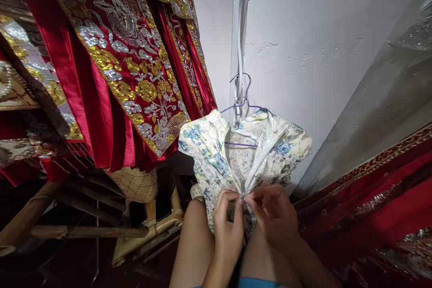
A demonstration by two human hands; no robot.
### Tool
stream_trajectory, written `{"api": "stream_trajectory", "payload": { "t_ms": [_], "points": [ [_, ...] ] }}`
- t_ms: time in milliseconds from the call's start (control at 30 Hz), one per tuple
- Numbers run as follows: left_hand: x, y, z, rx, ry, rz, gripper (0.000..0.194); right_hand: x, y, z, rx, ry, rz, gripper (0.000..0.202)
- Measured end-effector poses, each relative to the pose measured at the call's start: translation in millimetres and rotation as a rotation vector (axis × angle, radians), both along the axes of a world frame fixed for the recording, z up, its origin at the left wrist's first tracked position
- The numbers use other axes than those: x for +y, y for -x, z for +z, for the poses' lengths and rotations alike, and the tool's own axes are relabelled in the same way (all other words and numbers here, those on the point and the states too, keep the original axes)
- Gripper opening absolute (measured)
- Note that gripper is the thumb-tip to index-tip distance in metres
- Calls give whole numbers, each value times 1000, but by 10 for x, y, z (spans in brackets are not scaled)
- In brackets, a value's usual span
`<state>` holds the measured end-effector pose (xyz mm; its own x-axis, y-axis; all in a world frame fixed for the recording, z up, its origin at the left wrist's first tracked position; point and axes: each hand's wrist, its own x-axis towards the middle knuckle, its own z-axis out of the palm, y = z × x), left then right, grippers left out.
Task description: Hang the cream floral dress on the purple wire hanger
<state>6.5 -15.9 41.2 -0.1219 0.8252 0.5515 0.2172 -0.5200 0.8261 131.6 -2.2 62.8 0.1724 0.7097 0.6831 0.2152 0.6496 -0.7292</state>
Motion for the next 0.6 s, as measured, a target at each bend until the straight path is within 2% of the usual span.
{"api": "stream_trajectory", "payload": {
  "t_ms": [67, 133, 233, 333, 400, 467, 533, 600],
  "points": [
    [9, 12, 35, 26, 11, -19, 17, 240, -162, 206, -325, -224, 34, 21],
    [-1, 35, 44, 79, 35, -47, 18, 554, -333, 483, -509, -355, 12, 24],
    [-63, 33, 20, 120, 77, -110, 18, 1040, -500, 935, -538, -398, -4, 26],
    [-124, 32, -11, 178, 99, -180, 19, 1358, -511, 1258, -491, -484, -137, 27],
    [-107, 81, 20, 230, 98, -217, 19, 1420, -464, 1331, -443, -488, -163, 27],
    [-12, 175, 151, 274, 71, -235, 13, 1378, -406, 1300, -441, -465, -138, 26],
    [168, 277, 409, 294, -10, -228, 11, 1281, -353, 1221, -460, -451, -108, 25],
    [418, 342, 759, 264, -152, -174, 27, 1174, -314, 1160, -450, -456, -89, 26]
  ]
}}
